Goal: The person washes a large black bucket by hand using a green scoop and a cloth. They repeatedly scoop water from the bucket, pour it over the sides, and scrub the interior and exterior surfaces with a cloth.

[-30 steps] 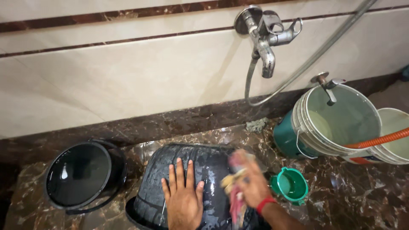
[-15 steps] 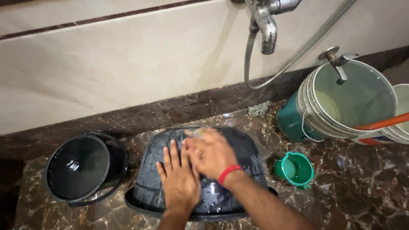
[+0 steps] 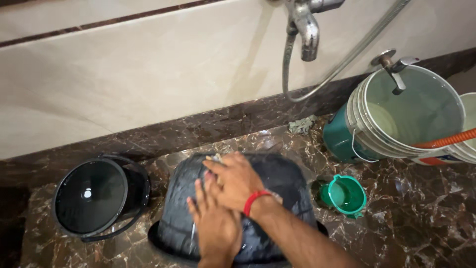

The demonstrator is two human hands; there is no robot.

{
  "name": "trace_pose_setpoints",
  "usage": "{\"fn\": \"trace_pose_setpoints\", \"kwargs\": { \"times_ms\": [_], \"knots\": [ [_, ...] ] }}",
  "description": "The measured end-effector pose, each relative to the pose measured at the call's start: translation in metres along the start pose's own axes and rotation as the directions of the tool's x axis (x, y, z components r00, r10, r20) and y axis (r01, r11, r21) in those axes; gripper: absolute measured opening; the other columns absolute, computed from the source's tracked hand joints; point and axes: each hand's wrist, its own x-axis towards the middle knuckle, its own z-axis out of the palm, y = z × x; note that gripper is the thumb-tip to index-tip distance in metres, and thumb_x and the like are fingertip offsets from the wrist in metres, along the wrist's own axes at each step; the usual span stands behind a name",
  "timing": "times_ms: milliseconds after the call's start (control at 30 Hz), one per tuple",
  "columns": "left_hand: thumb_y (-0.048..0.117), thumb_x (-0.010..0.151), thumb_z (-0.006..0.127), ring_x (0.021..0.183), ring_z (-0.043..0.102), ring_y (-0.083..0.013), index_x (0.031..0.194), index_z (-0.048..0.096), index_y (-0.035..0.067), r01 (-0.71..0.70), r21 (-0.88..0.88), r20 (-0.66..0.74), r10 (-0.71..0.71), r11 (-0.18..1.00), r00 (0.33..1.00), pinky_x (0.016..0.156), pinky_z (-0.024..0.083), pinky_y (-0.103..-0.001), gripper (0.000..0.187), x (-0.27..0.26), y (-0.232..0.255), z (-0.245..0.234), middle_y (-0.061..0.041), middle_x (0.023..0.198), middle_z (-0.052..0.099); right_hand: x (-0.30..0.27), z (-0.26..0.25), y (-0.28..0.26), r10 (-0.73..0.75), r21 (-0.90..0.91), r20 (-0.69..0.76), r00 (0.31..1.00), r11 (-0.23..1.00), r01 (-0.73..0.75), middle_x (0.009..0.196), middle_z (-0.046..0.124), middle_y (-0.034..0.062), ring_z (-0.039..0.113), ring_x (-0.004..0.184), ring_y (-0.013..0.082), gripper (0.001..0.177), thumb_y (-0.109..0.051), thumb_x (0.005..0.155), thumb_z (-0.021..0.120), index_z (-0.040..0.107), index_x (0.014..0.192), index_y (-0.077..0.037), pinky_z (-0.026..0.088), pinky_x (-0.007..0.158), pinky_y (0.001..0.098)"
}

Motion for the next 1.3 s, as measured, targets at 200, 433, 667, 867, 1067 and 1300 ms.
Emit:
{"fn": "trace_pose_setpoints", "kwargs": {
  "times_ms": [200, 433, 667, 867, 1067, 1300],
  "knots": [
    [0.054, 0.085, 0.053, 0.151, 0.018, -0.0443, 0.154, 0.032, 0.008, 0.027, 0.003, -0.296, -0.025, 1.0, 0.955, 0.114, 0.014, -0.07, 0.086, -0.064, -0.054, 0.021, -0.022, 0.164, 0.024, -0.033, -0.027, 0.018, 0.585, 0.306, 0.159, 0.796, 0.737, -0.603, 0.109, 0.078, 0.0111, 0.077, 0.081, 0.024, 0.052, -0.017, 0.093, 0.054, 0.054, 0.145, -0.019, 0.064, 0.077, 0.034],
    [0.071, 0.072, 0.06, 0.146, 0.021, -0.053, 0.153, 0.032, 0.003, 0.133, -0.102, -0.26, -0.156, 0.986, 0.953, 0.108, 0.016, -0.074, 0.109, -0.089, -0.032, 0.009, -0.03, 0.16, 0.024, -0.066, -0.016, 0.088, 0.726, 0.356, 0.267, 0.634, 0.538, -0.764, 0.078, 0.078, 0.0038, 0.065, 0.057, 0.0095, 0.036, -0.019, 0.088, 0.071, 0.076, 0.124, -0.019, 0.051, 0.053, 0.0287],
    [0.067, 0.082, 0.059, 0.154, 0.012, -0.0506, 0.157, 0.022, -0.004, 0.19, -0.289, -0.245, -0.264, 0.938, 0.933, 0.118, 0.01, -0.07, 0.11, -0.174, -0.024, 0.001, -0.031, 0.166, 0.016, -0.11, -0.019, 0.035, 0.532, 0.292, 0.124, 0.838, 0.787, -0.543, 0.103, 0.074, 0.0154, 0.07, 0.082, 0.0245, 0.038, -0.01, 0.083, 0.071, 0.075, 0.12, -0.014, 0.057, 0.075, 0.0381],
    [0.058, 0.095, 0.052, 0.159, 0.006, -0.0414, 0.161, 0.015, 0.0, 0.669, -0.74, 0.319, -0.839, 0.07, 0.441, 0.124, 0.006, -0.061, 0.095, -0.242, -0.022, 0.119, -0.026, 0.171, 0.01, -0.214, 0.03, 0.008, 0.101, 0.173, -0.069, 0.993, 0.981, -0.087, 0.132, 0.067, 0.0159, 0.058, 0.13, 0.0366, 0.042, -0.007, 0.081, 0.069, 0.071, 0.123, -0.008, 0.047, 0.111, 0.0437],
    [0.047, 0.094, 0.062, 0.159, 0.001, -0.0356, 0.162, 0.016, 0.011, 0.641, -0.756, 0.382, -0.702, 0.136, 0.6, 0.125, 0.003, -0.055, 0.09, -0.167, -0.026, 0.163, -0.018, 0.171, 0.006, -0.27, 0.105, 0.04, 0.153, 0.135, 0.09, 0.984, 0.977, -0.164, 0.142, 0.06, 0.0173, 0.05, 0.139, 0.0414, 0.051, -0.002, 0.078, 0.064, 0.071, 0.128, -0.008, 0.044, 0.11, 0.0452],
    [0.042, 0.085, 0.068, 0.153, -0.003, -0.0367, 0.162, 0.019, 0.015, 0.165, -0.087, 0.406, -0.116, 0.982, 0.906, 0.12, -0.003, -0.056, 0.096, -0.09, -0.069, 0.116, -0.014, 0.173, 0.004, -0.237, 0.13, 0.074, 0.22, -0.045, -0.016, 0.975, 0.974, -0.22, 0.141, 0.058, 0.0175, 0.054, 0.131, 0.0406, 0.054, -0.004, 0.08, 0.066, 0.067, 0.133, -0.013, 0.046, 0.109, 0.0464]
  ]
}}
